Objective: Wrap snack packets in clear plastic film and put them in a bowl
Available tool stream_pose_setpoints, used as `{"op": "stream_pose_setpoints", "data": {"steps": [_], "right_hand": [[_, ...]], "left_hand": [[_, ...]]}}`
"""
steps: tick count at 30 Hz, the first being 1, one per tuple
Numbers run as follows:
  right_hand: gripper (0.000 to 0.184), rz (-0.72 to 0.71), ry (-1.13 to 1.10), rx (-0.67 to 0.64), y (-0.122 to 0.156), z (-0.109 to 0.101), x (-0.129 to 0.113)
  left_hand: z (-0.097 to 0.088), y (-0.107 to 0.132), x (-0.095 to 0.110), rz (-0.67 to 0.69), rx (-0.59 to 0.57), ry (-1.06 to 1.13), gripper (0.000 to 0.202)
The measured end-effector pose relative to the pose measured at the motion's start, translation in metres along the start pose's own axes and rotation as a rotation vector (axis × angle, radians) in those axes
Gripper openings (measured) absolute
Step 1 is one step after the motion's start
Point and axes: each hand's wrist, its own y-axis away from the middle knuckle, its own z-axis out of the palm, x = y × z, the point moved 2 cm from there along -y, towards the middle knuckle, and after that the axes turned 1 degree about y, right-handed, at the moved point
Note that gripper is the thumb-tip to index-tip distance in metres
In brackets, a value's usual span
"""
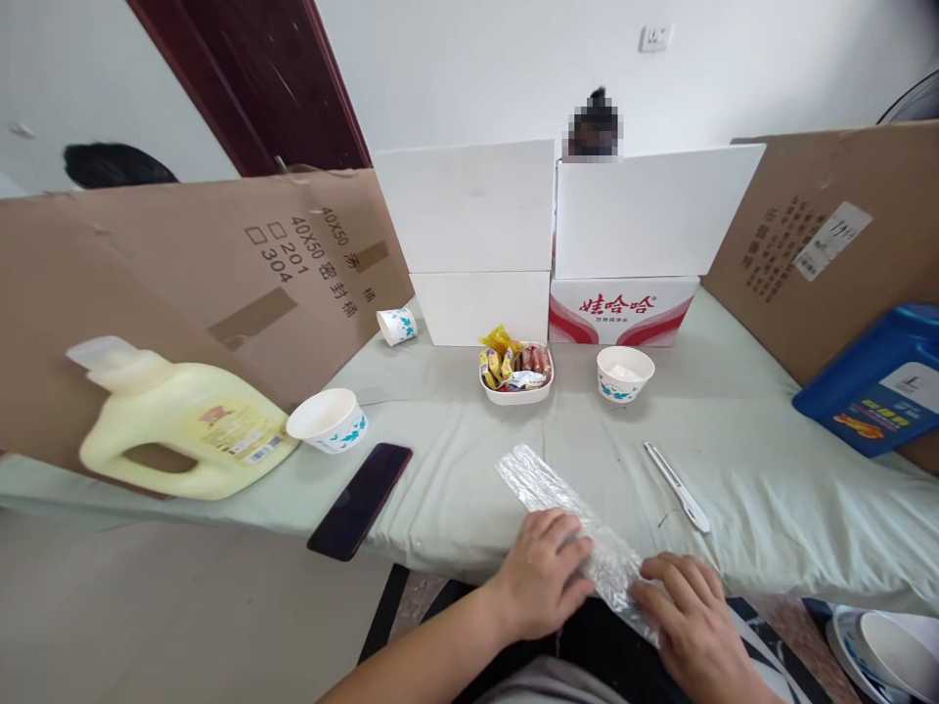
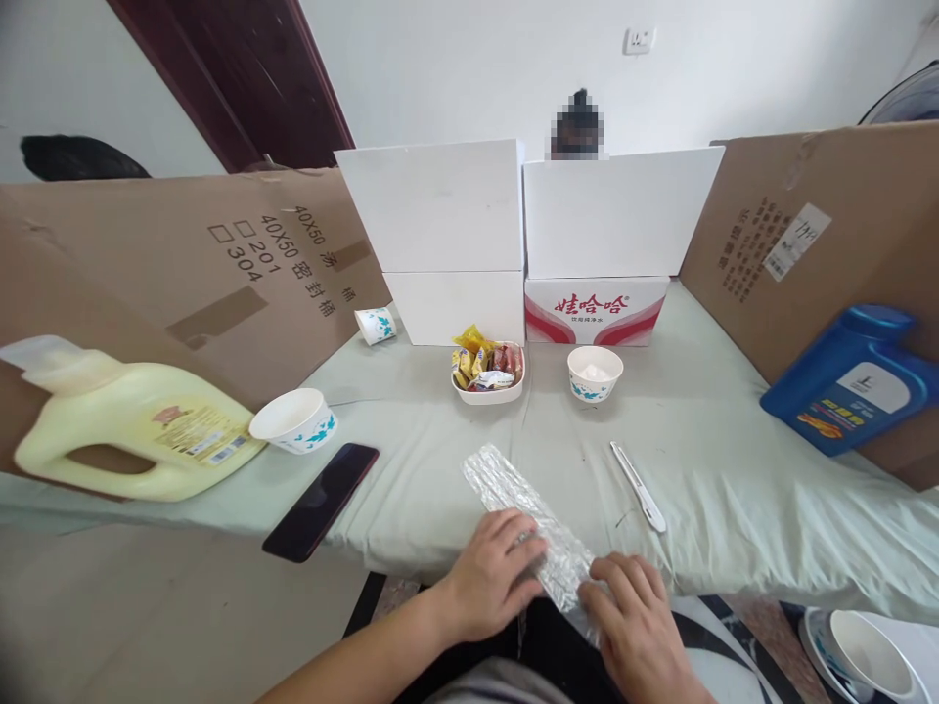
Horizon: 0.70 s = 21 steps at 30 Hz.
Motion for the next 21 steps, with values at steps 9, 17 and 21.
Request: {"op": "stream_pose_setpoints", "data": {"steps": [9, 17, 21], "right_hand": [[0.022, 0.114, -0.525, -0.264, -0.077, -0.015, 0.009], [0.033, 0.551, -0.822, -0.487, -0.186, 0.072, 0.030], [0.026, 0.536, -0.725, -0.541, -0.198, 0.107, 0.027]], "left_hand": [[0.004, 0.011, -0.015, 0.065, -0.059, 0.480, 0.084], [0.008, 0.011, -0.029, -0.201, 0.017, 0.845, 0.111], [0.005, 0.009, -0.029, -0.196, 0.042, 0.835, 0.099]]}}
